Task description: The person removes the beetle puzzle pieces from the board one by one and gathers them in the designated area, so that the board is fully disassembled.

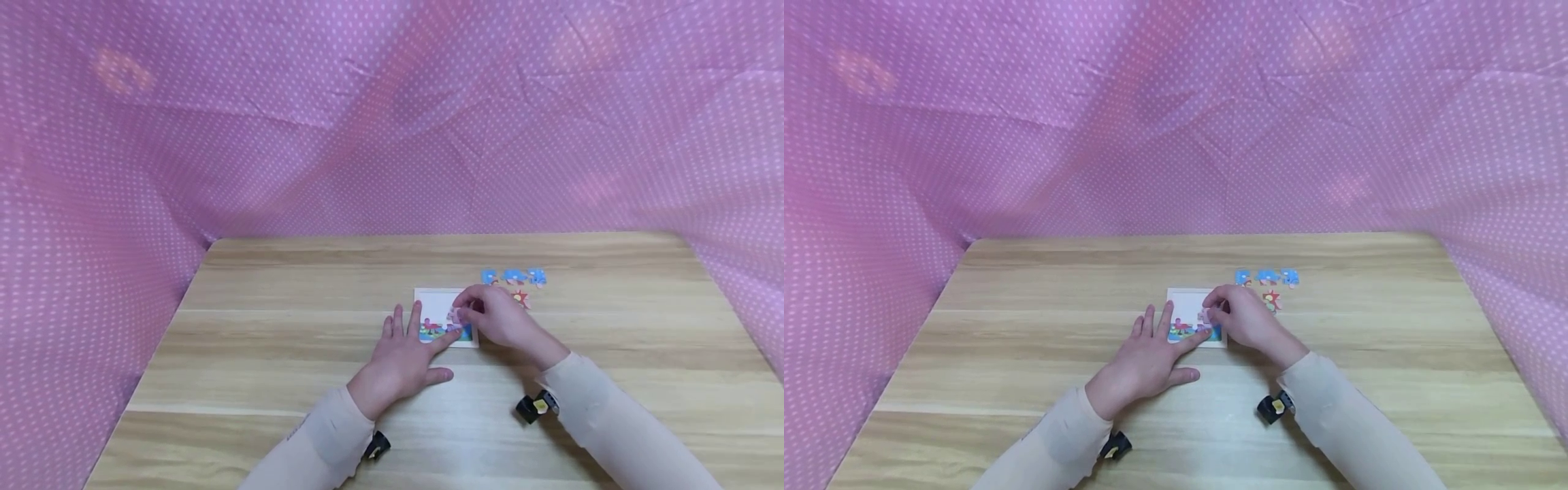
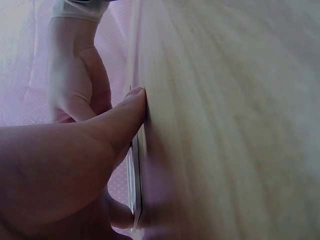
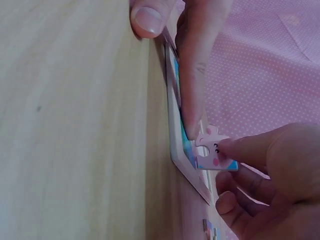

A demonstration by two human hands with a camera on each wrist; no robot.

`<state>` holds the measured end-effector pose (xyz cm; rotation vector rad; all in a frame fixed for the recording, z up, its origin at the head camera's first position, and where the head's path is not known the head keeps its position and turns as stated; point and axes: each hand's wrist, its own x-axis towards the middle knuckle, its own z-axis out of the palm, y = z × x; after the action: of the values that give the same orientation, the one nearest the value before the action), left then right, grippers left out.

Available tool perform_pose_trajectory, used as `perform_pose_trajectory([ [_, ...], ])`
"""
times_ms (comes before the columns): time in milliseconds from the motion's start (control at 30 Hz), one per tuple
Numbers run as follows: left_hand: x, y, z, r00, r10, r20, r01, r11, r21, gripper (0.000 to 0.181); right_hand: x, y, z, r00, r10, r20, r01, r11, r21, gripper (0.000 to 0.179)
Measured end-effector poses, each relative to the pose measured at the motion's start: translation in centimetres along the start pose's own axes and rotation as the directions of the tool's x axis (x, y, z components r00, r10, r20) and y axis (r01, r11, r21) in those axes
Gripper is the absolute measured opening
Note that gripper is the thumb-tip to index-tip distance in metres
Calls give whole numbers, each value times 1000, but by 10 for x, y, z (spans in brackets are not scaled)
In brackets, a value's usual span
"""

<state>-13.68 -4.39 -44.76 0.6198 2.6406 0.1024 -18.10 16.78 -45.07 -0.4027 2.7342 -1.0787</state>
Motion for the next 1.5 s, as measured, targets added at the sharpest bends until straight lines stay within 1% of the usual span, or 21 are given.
perform_pose_trajectory([
  [233, -1, 0, 2, 1000, 3, -13, -3, 1000, 9, 71, -4, 5, -4, 999, -34, -6, 35, 999, 32, 12],
  [400, -1, 0, 3, 1000, 5, -15, -4, 1000, 3, 71, -7, 9, -8, 1000, -27, -9, 27, 998, 62, 14],
  [633, -2, 0, 4, 1000, 6, -21, -6, 1000, 3, 71, -12, 16, -16, 999, -24, -47, 28, 997, 74, 15],
  [833, -4, 0, 5, 1000, 6, -18, -6, 1000, -3, 71, -18, 24, -24, 998, -50, -45, 54, 994, 100, 17],
  [1000, -5, 0, 6, 1000, 10, -25, -10, 1000, 1, 72, -25, 30, -33, 998, -42, -49, 48, 989, 143, 18],
  [1100, -7, 0, 6, 1000, 12, -29, -12, 1000, -4, 73, -26, 33, -39, 997, -41, -68, 50, 989, 141, 18],
  [1200, -6, -1, 6, 999, 15, -31, -15, 1000, -13, 72, -28, 35, -45, 995, -34, -93, 45, 992, 118, 20],
  [1333, -5, -2, 7, 999, 18, -34, -19, 1000, -19, 71, -31, 37, -50, 994, -22, -108, 33, 994, 104, 23],
  [1500, -4, -2, 7, 999, 19, -35, -20, 1000, -17, 71, -33, 43, -54, 992, -17, -121, 29, 995, 99, 20],
])
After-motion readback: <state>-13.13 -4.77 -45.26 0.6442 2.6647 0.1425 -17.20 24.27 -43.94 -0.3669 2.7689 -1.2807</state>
